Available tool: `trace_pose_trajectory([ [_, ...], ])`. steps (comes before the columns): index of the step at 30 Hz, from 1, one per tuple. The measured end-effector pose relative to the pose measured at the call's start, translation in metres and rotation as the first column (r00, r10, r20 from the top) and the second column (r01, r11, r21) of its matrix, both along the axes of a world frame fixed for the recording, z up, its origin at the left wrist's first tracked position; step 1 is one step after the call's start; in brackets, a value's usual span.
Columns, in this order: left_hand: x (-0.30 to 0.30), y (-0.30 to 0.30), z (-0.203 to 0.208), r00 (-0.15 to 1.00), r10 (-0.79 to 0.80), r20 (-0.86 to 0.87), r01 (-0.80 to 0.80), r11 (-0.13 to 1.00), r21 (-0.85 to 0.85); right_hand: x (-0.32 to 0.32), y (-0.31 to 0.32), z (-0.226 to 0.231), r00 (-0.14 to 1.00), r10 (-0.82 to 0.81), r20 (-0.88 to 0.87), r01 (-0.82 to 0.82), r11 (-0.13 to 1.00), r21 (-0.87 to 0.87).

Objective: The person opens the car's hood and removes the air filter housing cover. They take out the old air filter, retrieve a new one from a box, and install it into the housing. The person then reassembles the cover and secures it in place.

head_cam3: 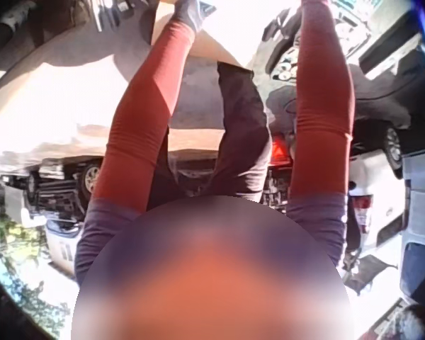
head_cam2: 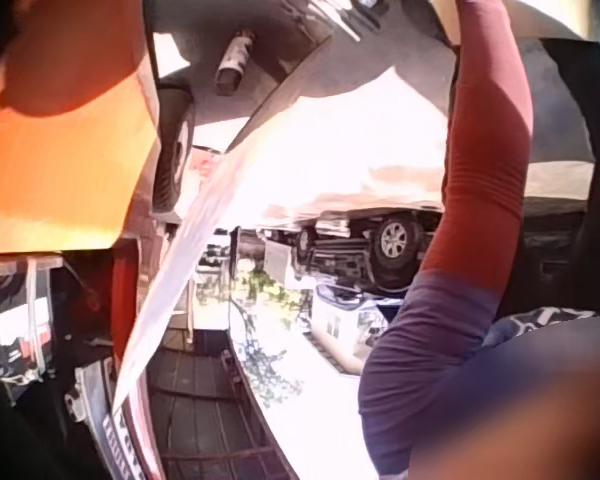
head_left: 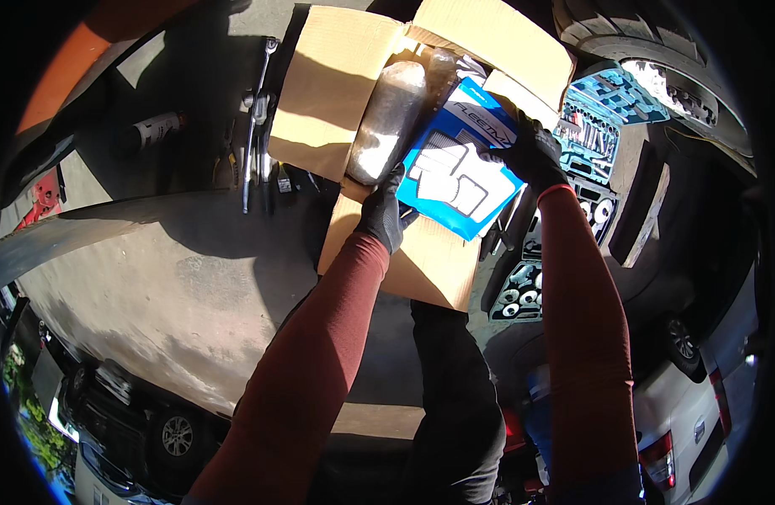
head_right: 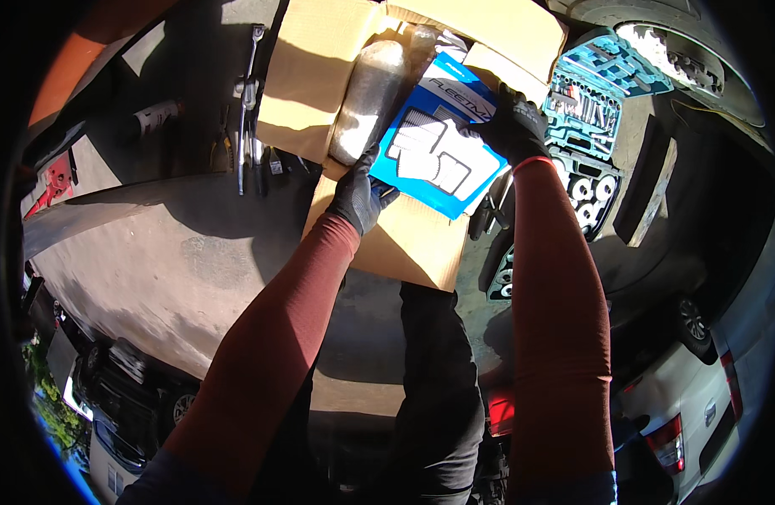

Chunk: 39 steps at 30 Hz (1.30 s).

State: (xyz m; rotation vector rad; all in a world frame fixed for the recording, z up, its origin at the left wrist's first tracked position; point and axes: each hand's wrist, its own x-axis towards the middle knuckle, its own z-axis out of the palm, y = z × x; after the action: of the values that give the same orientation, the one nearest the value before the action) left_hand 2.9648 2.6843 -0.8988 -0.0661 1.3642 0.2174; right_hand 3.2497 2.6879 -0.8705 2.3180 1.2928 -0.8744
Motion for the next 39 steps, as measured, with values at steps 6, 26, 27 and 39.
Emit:
trace_pose_trajectory([
  [6,-0.022,-0.023,0.060,0.995,0.023,0.097,-0.049,0.959,0.277,0.032,-0.068,0.142,0.557,-0.207,-0.804,0.503,0.854,0.129],
  [26,-0.136,0.041,0.145,0.959,0.275,-0.071,-0.206,0.846,0.493,-0.089,-0.040,-0.027,0.773,0.582,-0.253,-0.587,0.807,0.062],
  [27,-0.137,0.044,0.147,0.952,0.290,-0.096,-0.207,0.844,0.494,-0.092,-0.038,-0.026,0.778,0.592,-0.212,-0.587,0.804,0.092],
  [39,-0.140,0.052,0.139,0.865,0.475,-0.163,-0.324,0.776,0.542,-0.005,-0.051,0.037,0.908,0.284,-0.308,-0.419,0.573,-0.704],
])
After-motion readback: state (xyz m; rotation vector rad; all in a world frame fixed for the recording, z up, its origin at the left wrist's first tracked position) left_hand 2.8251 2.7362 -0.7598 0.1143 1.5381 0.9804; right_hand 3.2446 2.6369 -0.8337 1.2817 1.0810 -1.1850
